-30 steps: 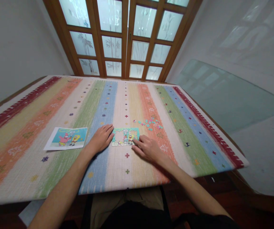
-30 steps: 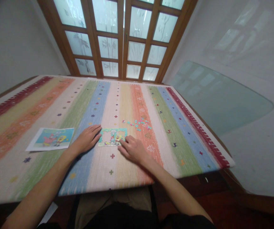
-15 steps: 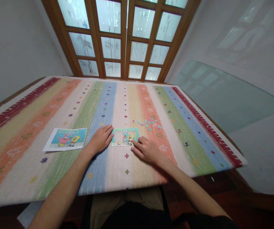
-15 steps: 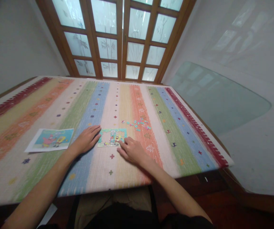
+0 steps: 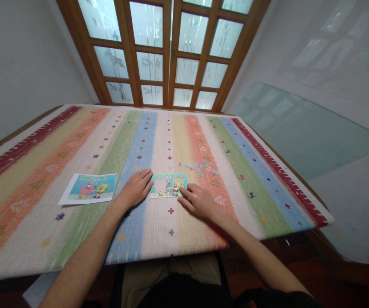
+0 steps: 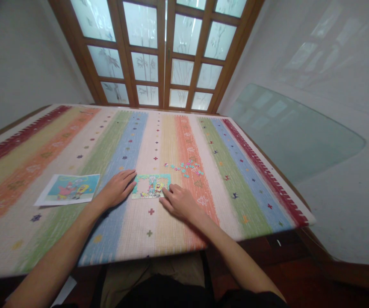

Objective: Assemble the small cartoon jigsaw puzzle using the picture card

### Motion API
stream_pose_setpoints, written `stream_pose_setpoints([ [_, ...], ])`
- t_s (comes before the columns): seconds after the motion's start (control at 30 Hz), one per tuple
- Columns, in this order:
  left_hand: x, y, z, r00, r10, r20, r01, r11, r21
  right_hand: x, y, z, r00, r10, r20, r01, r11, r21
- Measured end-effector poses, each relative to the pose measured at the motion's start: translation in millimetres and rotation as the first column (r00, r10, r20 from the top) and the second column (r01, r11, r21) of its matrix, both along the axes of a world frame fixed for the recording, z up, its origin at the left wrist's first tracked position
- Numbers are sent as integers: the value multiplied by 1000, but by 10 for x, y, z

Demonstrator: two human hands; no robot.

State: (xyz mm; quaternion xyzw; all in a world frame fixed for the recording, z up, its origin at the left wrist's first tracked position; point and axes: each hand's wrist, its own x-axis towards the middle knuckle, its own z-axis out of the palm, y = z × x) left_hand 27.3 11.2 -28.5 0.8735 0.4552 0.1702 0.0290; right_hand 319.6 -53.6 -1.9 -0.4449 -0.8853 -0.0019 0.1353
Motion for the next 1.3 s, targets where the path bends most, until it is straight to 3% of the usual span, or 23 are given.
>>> stream_pose_setpoints([
  [0.4,-1,2,2,1000,1,-16,-1,1000,6,-13,-77,-62,998,-46,42,46,999,-11],
  [0.67,-13,11,-28,1000,-4,1,4,1000,19,107,-55,-32,999,-25,-36,25,1000,-14],
  [0.97,2,0,7,1000,0,-14,0,1000,14,533,273,-31,977,-167,-130,164,986,-36],
  [1.3,15,-10,21,1000,2,-10,-2,1000,2,872,848,-72,900,-393,-191,392,919,-44],
])
